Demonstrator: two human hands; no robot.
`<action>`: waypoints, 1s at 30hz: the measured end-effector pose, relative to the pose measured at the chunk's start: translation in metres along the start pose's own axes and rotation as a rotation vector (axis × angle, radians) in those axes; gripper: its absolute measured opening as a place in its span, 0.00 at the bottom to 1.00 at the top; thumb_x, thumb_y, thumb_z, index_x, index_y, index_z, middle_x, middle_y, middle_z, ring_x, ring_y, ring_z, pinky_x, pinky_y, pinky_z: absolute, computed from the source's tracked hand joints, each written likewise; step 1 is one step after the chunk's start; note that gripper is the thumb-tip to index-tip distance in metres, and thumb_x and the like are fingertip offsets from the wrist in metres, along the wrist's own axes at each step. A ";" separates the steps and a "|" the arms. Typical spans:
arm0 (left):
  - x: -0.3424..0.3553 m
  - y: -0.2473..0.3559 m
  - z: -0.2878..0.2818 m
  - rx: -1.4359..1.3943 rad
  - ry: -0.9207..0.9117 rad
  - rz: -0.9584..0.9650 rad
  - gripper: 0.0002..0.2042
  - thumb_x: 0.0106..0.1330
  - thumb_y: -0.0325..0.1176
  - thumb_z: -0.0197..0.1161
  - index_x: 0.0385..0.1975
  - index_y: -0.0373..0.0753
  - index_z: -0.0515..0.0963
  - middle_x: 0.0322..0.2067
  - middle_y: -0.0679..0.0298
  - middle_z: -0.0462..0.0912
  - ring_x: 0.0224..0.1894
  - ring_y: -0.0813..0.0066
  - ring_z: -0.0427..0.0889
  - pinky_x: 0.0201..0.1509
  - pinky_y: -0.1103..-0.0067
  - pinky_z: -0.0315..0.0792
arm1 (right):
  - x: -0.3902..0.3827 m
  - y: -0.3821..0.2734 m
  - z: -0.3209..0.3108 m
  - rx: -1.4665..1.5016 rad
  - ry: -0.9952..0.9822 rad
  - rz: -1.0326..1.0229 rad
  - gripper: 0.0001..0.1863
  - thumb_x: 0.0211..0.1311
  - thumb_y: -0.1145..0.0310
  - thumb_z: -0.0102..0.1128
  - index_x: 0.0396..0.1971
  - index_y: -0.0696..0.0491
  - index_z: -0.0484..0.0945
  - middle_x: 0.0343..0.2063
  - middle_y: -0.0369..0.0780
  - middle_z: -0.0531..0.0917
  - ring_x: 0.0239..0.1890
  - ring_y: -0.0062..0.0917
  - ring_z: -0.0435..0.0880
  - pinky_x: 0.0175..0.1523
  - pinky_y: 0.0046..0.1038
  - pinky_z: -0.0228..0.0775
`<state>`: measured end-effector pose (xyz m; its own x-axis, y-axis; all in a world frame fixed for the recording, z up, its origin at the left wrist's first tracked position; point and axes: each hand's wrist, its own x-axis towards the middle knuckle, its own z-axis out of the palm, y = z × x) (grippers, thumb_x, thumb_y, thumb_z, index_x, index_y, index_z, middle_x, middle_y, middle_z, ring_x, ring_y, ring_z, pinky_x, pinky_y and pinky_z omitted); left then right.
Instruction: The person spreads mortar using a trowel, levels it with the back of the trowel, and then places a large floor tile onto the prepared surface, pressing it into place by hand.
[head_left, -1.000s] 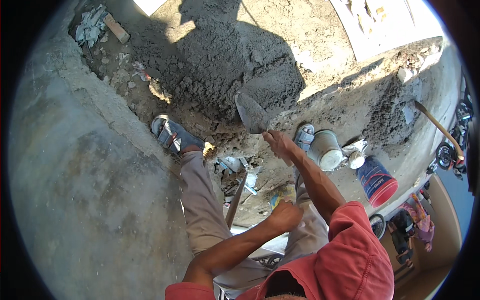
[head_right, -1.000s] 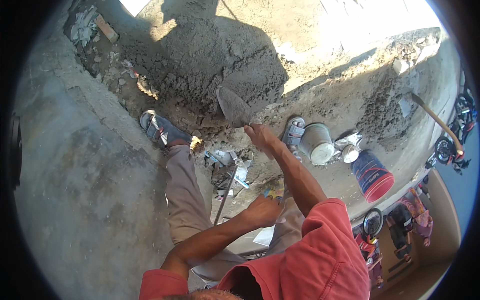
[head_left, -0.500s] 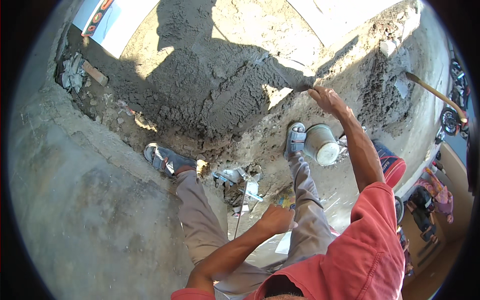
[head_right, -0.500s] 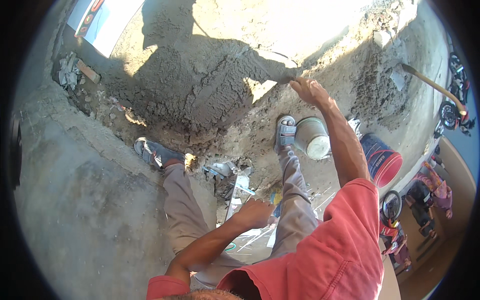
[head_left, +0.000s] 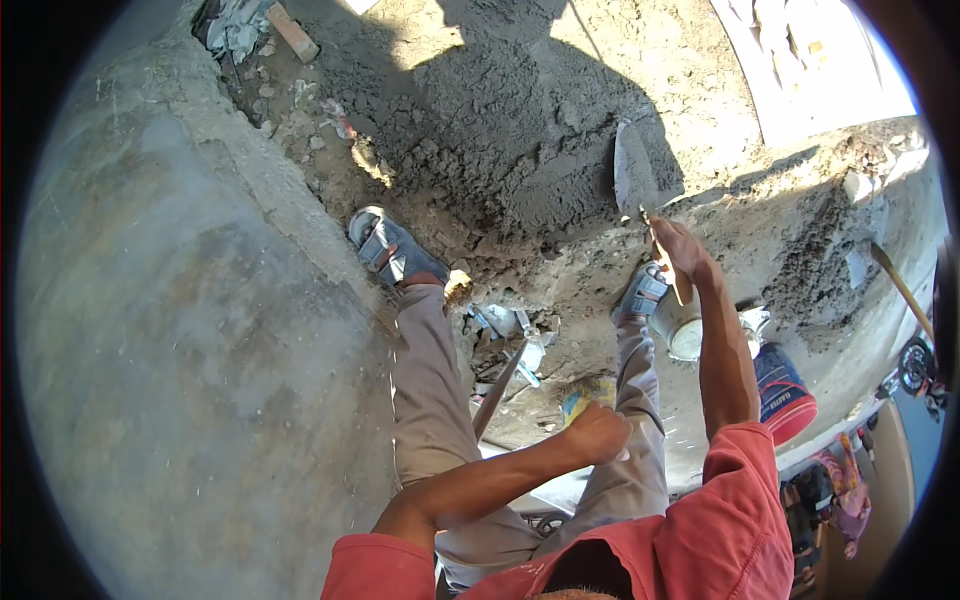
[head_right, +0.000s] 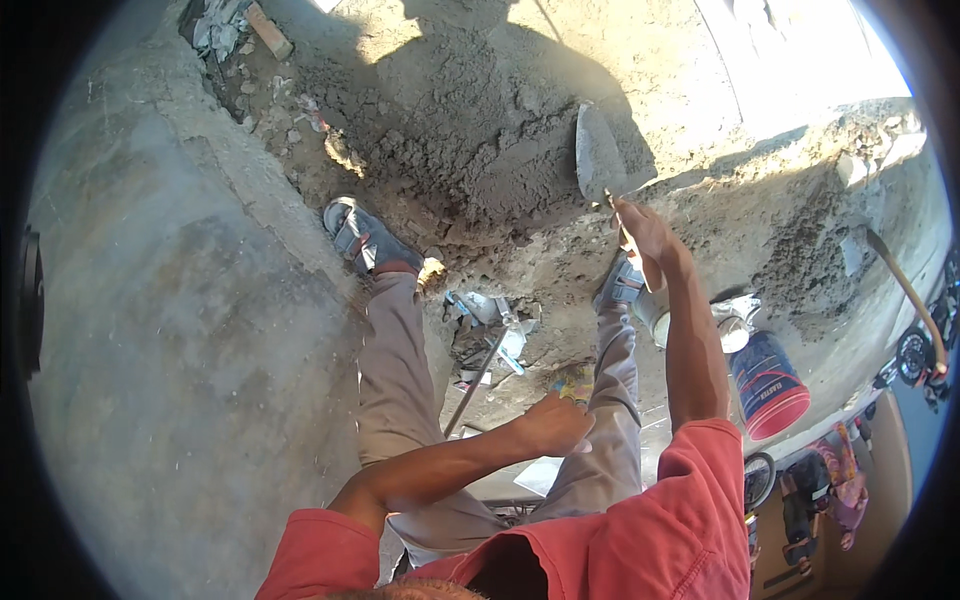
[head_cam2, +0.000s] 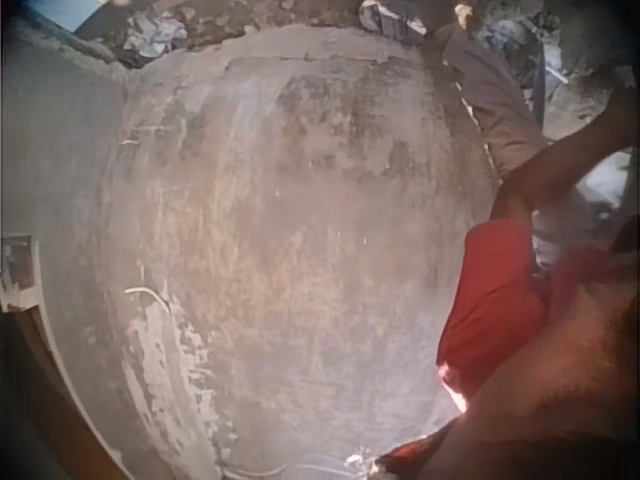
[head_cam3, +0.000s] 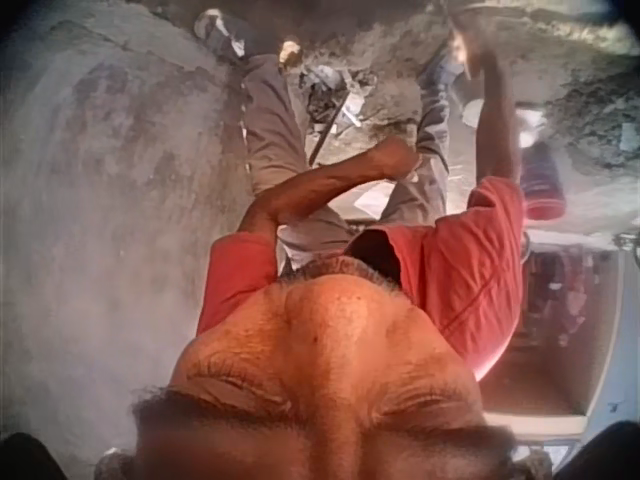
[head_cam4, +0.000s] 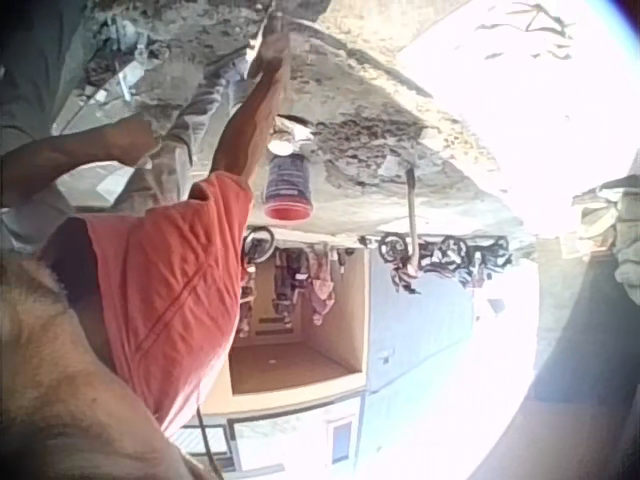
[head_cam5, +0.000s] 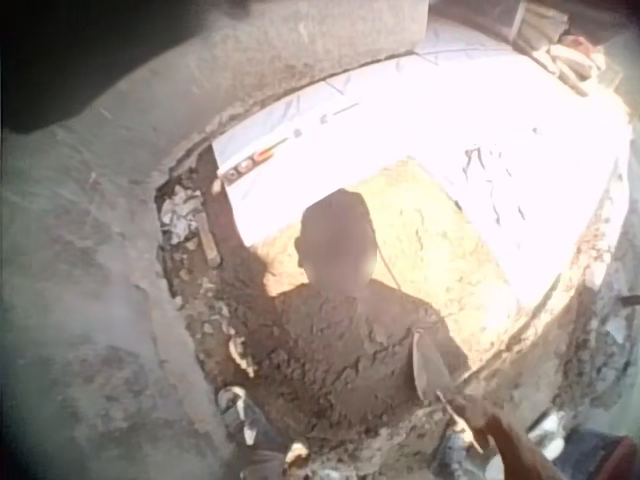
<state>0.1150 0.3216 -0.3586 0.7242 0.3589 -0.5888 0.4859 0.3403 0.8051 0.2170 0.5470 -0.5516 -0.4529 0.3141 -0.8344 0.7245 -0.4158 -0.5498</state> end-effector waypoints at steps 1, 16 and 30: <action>-0.001 0.000 0.000 -0.008 0.009 -0.010 0.20 0.59 0.48 0.59 0.37 0.35 0.77 0.36 0.51 0.81 0.40 0.53 0.81 0.47 0.59 0.68 | -0.002 0.001 0.013 0.130 -0.124 0.120 0.26 0.67 0.46 0.40 0.29 0.56 0.70 0.13 0.35 0.68 0.12 0.21 0.67 0.17 0.27 0.60; -0.001 -0.009 0.013 0.072 0.089 -0.005 0.21 0.57 0.51 0.61 0.35 0.35 0.78 0.34 0.53 0.82 0.40 0.54 0.81 0.44 0.60 0.70 | -0.016 -0.019 0.086 -0.696 -0.062 -0.132 0.24 0.67 0.53 0.44 0.37 0.62 0.75 0.27 0.56 0.79 0.32 0.49 0.80 0.38 0.42 0.69; -0.011 -0.005 0.001 0.015 0.170 0.028 0.21 0.54 0.51 0.64 0.32 0.36 0.78 0.31 0.55 0.82 0.35 0.59 0.83 0.38 0.64 0.71 | 0.013 -0.075 0.090 -0.764 -0.359 0.141 0.25 0.67 0.53 0.37 0.39 0.60 0.75 0.22 0.47 0.80 0.20 0.35 0.80 0.35 0.39 0.72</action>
<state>0.1053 0.3149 -0.3556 0.6453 0.5102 -0.5686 0.4748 0.3153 0.8217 0.1103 0.5056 -0.5248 -0.3759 -0.0402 -0.9258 0.8795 0.2991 -0.3701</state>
